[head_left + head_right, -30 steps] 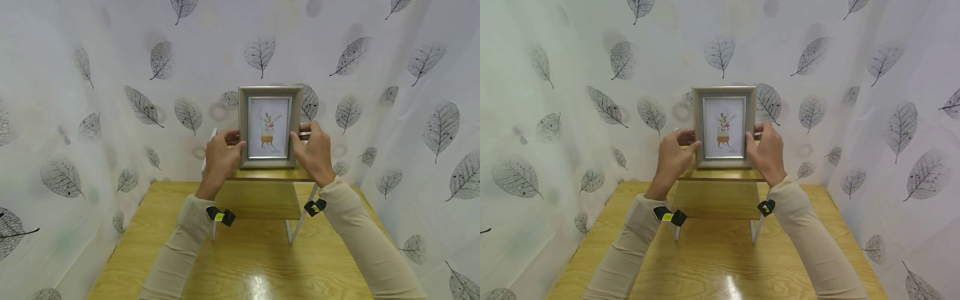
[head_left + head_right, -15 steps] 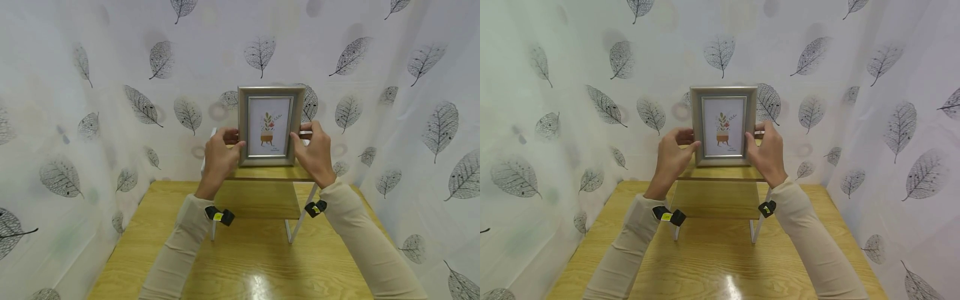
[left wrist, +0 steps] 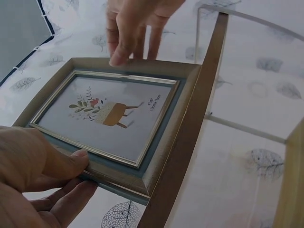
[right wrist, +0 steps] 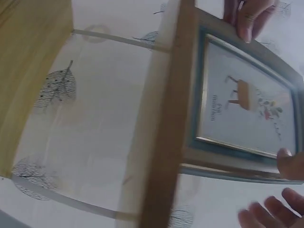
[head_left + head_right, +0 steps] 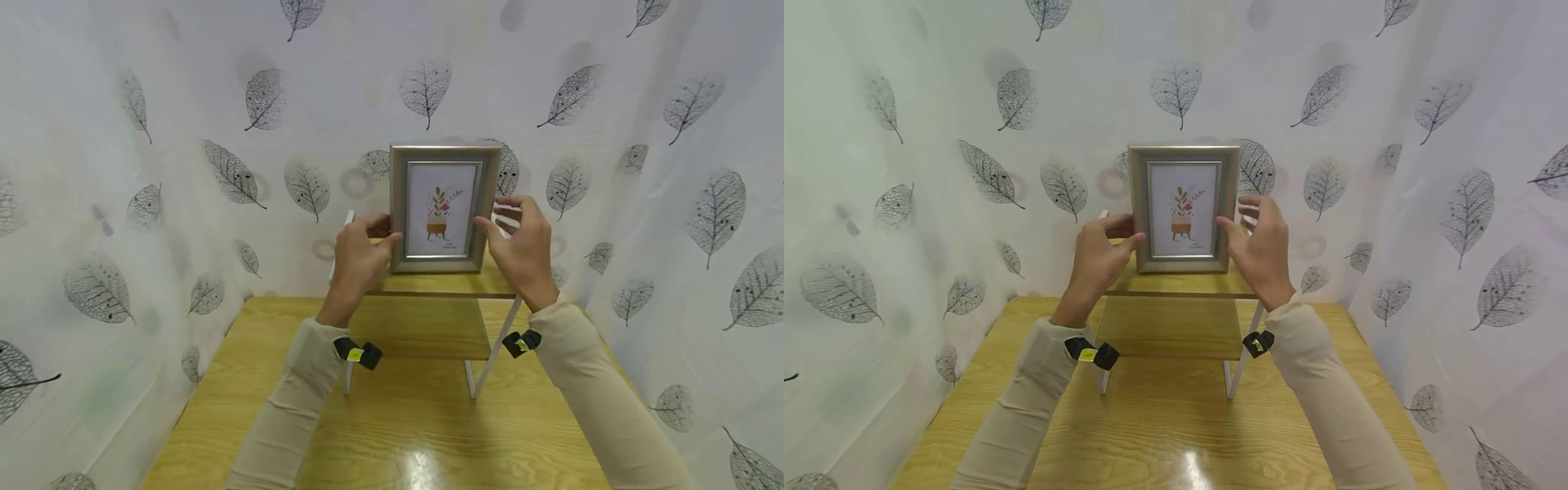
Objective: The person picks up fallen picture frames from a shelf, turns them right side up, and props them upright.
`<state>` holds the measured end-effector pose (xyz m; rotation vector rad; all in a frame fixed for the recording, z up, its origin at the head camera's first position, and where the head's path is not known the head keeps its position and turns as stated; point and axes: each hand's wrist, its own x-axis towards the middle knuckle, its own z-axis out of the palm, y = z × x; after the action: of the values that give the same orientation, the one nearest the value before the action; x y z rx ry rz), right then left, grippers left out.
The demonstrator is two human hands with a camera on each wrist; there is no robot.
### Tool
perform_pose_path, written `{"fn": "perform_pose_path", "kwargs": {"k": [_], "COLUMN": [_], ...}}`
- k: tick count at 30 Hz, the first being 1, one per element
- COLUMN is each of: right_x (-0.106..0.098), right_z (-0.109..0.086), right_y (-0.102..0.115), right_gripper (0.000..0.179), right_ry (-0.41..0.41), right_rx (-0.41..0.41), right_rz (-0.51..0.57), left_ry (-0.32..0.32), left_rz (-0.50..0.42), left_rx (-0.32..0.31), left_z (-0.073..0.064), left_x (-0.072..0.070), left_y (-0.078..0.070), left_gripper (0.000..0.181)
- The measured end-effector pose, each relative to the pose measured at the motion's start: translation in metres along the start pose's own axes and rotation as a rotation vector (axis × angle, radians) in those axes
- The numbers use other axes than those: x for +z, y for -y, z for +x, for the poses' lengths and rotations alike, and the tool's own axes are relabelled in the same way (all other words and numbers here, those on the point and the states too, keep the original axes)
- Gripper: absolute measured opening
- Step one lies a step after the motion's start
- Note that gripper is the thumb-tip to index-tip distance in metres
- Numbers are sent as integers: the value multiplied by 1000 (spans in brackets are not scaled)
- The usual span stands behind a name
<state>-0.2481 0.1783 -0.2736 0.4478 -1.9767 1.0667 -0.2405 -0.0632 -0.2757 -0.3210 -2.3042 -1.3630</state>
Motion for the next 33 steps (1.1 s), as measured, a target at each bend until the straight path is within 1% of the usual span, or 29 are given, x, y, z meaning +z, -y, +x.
{"fn": "perform_pose_path", "kwargs": {"k": [3,6,9,13,16,19,22,25,29,33], "right_x": [-4,-1,4,17,29,41,51,60,67,70], "right_z": [10,24,38,54,62,68,70,71,69,68], "right_y": [9,24,41,61,73,82,87,91,94,95], "right_gripper": [45,47,54,68,79,85,87,86,83,78], "right_ry": [-117,-178,-165,-89,-18,60,141,200,230,215], "right_rx": [-108,-204,-281,-367,-376,-344,-298,-263,-247,-247], "right_rz": [-3,-13,-50,-132,-194,-260,-352,-441,-516,-523], "left_ry": [2,2,3,-2,-9,-16,-18,-18,-20,-18], "left_rz": [2,3,1,3,1,-1,2,8,13,19], "left_rx": [7,1,1,11,26,41,48,51,51,57], "left_z": [0,-1,-1,0,1,3,4,4,4,3], "left_x": [3,1,0,1,2,3,3,2,1,0], "left_y": [-1,0,0,0,1,2,2,3,3,3], "left_gripper": [31,29,29,30,30,29,29,28,26,26]}}
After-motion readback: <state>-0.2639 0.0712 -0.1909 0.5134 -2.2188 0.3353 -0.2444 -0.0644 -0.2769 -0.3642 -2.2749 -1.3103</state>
